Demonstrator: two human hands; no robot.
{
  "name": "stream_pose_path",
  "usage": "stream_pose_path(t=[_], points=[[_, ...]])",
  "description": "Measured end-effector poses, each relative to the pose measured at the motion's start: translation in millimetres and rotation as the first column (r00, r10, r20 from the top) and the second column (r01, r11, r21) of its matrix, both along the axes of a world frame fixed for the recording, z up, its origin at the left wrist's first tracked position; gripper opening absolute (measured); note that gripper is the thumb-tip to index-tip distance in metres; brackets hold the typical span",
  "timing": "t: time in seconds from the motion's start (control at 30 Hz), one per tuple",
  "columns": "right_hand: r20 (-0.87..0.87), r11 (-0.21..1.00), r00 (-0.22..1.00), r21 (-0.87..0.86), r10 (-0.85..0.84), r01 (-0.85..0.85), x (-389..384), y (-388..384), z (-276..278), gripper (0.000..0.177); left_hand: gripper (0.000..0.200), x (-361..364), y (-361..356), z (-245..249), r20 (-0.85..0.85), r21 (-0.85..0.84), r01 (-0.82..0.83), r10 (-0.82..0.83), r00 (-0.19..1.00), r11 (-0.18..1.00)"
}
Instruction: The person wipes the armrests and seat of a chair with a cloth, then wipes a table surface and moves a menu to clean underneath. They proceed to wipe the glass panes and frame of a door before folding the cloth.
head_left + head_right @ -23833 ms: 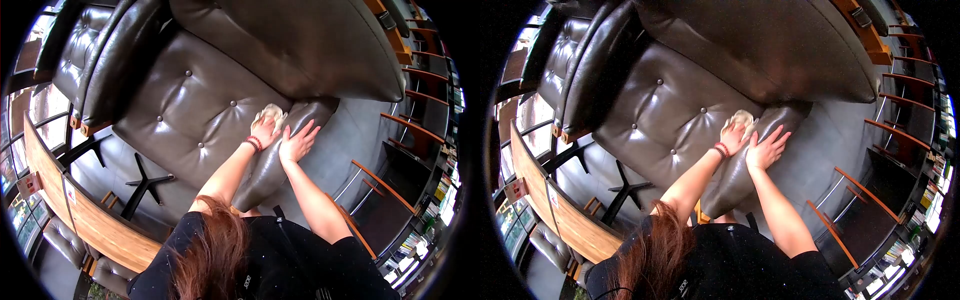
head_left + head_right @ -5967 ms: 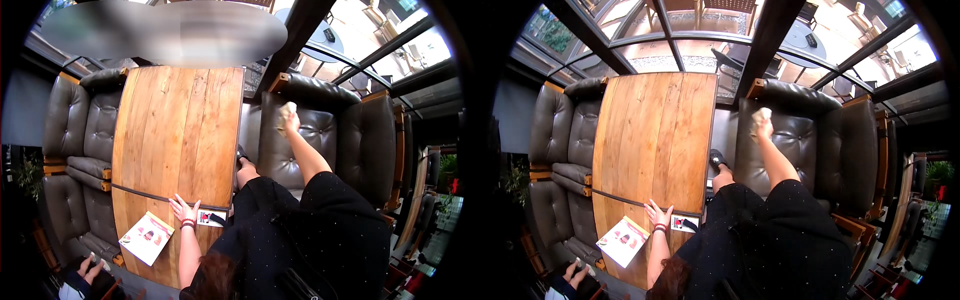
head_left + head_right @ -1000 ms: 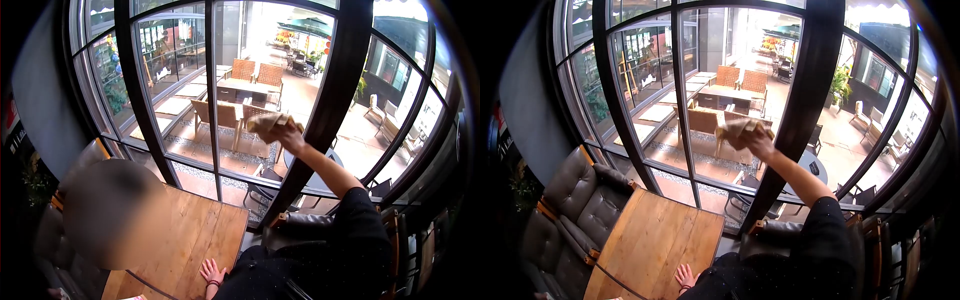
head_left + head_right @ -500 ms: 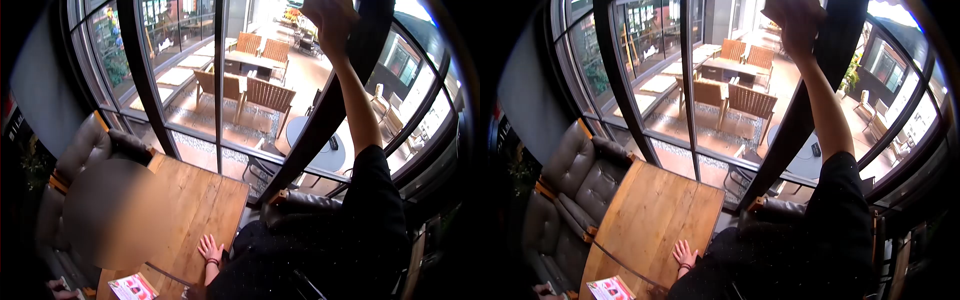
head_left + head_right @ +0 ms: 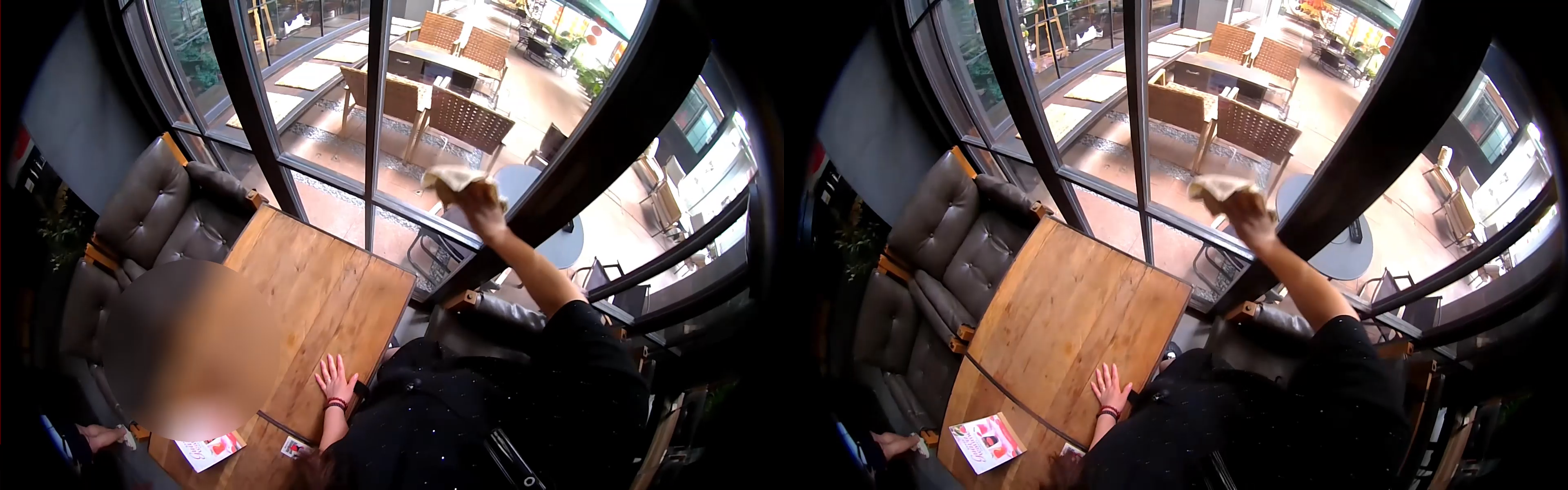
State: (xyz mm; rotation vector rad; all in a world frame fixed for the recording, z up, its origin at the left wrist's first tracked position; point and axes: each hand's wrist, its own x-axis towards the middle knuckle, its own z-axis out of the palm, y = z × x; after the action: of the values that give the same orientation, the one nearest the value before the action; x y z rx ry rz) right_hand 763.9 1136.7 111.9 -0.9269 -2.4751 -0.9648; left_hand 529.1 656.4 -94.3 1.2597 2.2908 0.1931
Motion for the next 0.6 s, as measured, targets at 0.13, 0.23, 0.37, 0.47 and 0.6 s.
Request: stream_pose_path(t=[0.13, 0.23, 0.37, 0.47, 0.6], points=[[0.121, 0.968, 0.965, -0.126, 0.234, -0.219, -21.8, -8.8, 22.6, 0.056, 0.078, -4.1, 10.3, 9.9, 0.087, 0.003, -0.133, 0.132, 0.987, 0.991], [-0.113, 0.961, 0.962, -0.100, 0.248, -0.259, -63.8, -13.0, 117.2, 0.040, 0.076, -11.0, 45.1, 30.3, 0.191, 0.090, -0.358, 0.337, 0.922, 0.929], [-0.533, 0.963, 0.815, 0.247, 0.228, -0.108, -97.9, -4.8, 270.0, 0.040, 0.073, -34.1, 111.1, 51.1, 0.327, 0.361, -0.409, 0.297, 0.897, 0.838], [-0.621, 0.832, 0.678, 0.555, 0.392, 0.027, -104.4, 0.4, 338.2, 0.048, 0.068, -38.3, 159.8, 80.3, 0.418, 0.480, -0.431, 0.233, 0.878, 0.764], [-0.587, 0.858, 0.732, 0.514, 0.345, 0.007, -114.5, 6.5, 331.9, 0.044, 0.062, -26.8, 204.8, 101.2, 0.452, 0.536, -0.414, 0.165, 0.877, 0.736]])
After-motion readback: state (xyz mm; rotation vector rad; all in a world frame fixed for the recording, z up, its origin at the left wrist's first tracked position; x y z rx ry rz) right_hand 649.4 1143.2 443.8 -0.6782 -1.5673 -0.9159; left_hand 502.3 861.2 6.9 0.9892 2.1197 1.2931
